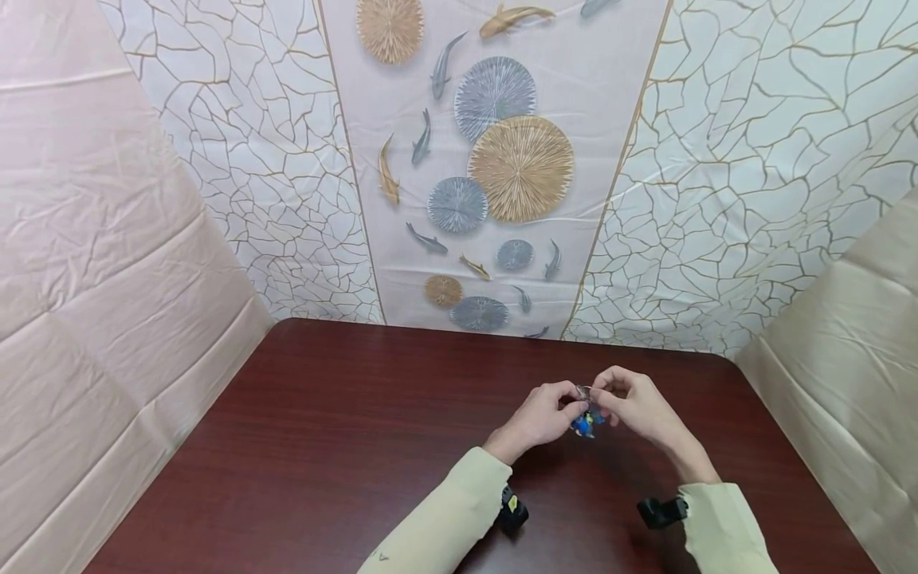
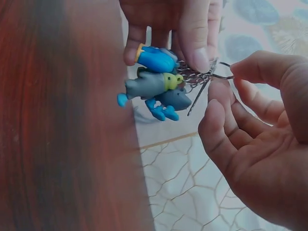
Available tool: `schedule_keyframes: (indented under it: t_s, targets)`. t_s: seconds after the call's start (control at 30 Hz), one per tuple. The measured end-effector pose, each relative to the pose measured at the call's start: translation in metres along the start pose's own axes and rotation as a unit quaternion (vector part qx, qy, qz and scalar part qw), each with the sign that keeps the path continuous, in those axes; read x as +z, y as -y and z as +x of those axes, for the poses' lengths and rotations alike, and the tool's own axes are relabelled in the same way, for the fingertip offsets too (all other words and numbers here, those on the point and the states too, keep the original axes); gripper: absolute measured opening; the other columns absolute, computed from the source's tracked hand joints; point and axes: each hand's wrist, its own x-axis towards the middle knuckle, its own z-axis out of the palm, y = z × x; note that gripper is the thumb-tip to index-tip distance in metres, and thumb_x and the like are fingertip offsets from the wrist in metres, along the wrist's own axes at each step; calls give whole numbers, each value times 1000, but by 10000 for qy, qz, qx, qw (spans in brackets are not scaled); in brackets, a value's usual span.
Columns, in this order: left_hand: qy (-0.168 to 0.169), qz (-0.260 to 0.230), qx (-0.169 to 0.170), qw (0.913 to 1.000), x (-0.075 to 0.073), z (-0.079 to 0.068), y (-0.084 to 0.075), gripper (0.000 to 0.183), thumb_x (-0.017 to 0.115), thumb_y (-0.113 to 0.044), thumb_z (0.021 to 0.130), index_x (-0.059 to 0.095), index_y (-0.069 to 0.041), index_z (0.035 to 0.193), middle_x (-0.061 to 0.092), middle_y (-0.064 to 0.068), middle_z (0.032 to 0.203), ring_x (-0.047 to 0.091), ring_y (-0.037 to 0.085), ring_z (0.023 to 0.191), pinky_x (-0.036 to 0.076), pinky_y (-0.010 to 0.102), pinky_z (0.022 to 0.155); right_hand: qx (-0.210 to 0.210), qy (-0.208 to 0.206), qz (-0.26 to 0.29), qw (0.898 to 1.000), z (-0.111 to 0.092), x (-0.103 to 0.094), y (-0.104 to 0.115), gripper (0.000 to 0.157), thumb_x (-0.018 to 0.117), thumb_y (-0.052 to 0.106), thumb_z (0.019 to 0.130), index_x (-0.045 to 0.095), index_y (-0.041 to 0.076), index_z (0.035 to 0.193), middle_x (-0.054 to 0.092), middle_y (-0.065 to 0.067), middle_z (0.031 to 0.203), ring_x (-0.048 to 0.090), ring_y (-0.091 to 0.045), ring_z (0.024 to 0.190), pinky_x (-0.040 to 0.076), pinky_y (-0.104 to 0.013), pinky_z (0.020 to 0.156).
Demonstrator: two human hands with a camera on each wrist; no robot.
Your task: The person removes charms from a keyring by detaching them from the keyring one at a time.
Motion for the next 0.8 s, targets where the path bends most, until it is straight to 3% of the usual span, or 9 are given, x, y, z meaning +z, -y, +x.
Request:
schedule_keyframes:
  t_s: [0.2, 0.53, 0.8]
  targets:
    - [287, -258, 70, 9992, -13, -4, -5, 13, 57, -31, 92, 59, -20, 85, 57, -13, 72, 52, 2, 58, 43, 17, 54, -185, 58, -91, 9998, -4, -1, 13, 16, 61, 18, 90, 59, 3, 94, 59, -12, 67, 56, -23, 53, 48, -30, 50]
    - [887, -550, 292, 9941, -33, -10, -13, 12, 53, -28, 94, 56, -18, 89, 56, -8, 77, 53, 3, 64, 44, 18, 59, -502, 250, -276, 9980, -9, -4, 24, 14, 61, 19, 89, 63, 8, 96, 61, -7, 69, 57, -19, 54, 49, -30, 52]
    - [1085, -1123, 338, 9872, -49, -19, -21, 11, 53, -26, 94, 56, -17, 88, 56, -6, 77, 50, 8, 59, 43, 21, 52, -775, 299, -268, 9962, -15, -5, 38, 7, 61, 16, 89, 65, 11, 93, 64, -5, 71, 57, -15, 53, 48, -29, 51]
